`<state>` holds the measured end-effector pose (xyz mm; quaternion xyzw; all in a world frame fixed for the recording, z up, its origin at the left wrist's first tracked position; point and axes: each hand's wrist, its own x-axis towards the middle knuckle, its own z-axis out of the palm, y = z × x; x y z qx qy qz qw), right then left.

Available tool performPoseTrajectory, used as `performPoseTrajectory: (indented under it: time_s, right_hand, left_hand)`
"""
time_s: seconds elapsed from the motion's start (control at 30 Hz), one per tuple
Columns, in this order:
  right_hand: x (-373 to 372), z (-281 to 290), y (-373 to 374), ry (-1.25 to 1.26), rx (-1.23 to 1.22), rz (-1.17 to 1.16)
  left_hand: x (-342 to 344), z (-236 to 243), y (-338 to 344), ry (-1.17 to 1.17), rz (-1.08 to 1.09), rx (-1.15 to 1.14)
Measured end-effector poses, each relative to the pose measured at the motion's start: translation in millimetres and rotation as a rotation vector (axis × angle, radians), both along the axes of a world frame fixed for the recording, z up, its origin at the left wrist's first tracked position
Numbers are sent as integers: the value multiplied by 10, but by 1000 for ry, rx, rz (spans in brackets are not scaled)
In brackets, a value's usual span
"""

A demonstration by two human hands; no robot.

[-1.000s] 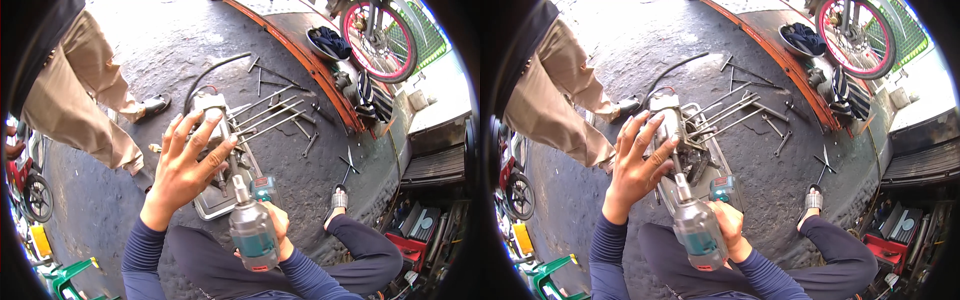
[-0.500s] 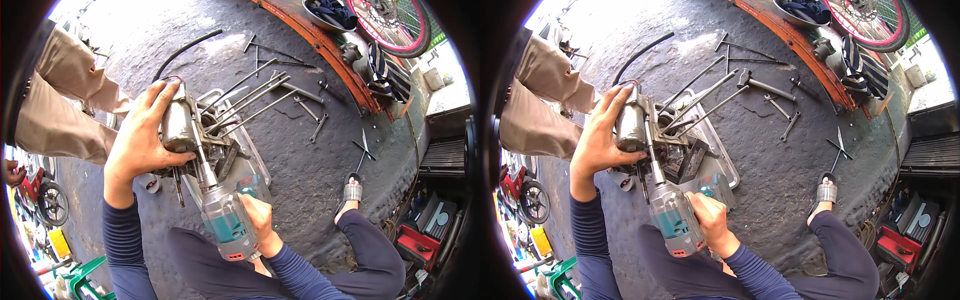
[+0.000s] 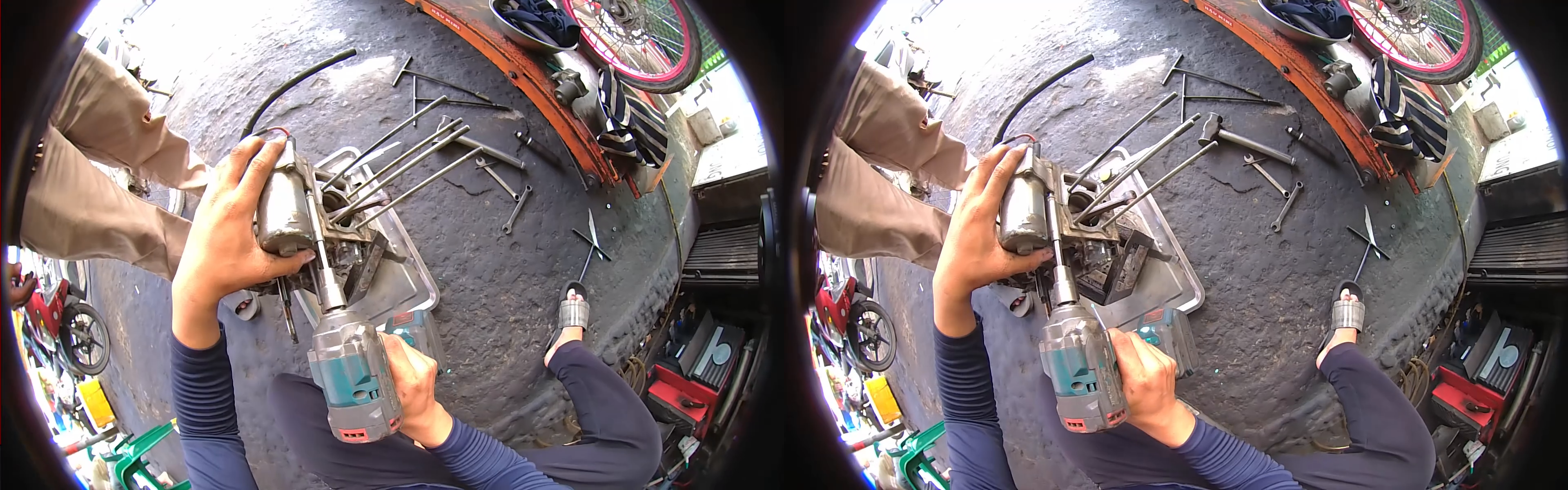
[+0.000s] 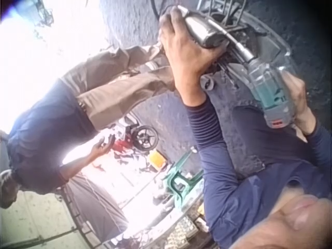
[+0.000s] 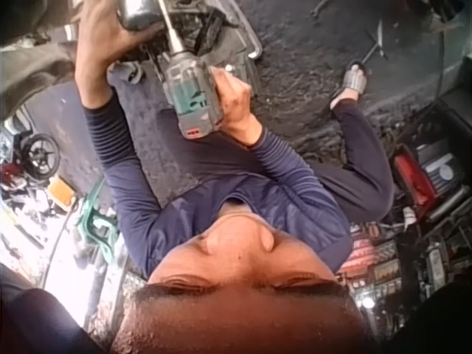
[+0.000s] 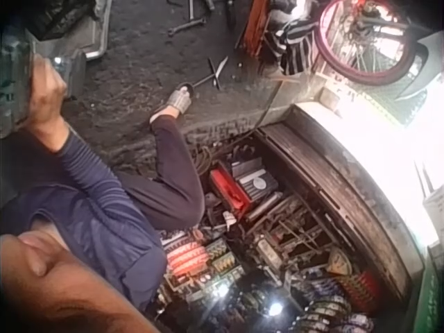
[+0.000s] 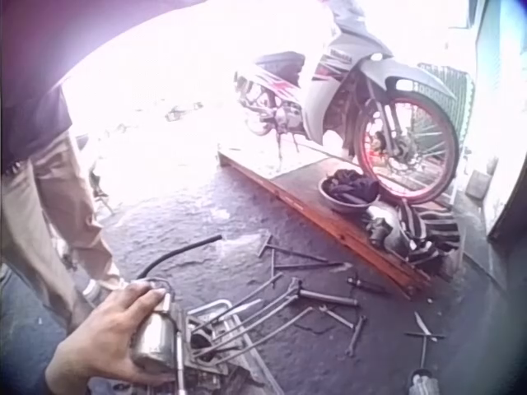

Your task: Disassemble and repair motorcycle engine components using various hand tools.

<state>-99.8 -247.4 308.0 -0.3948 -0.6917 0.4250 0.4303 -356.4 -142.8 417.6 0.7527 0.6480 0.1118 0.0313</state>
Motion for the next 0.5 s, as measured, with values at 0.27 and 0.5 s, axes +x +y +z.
performPoseTrajectory:
  time_s: [0.27, 0.5]
  right_hand:
    - [10, -171, 165, 110, -12, 69]
    - [-8, -153, 165, -8, 57, 26]
  left_hand:
    - [19, 20, 3, -31, 2, -10]
    - [-8, -28, 14, -8, -19, 30]
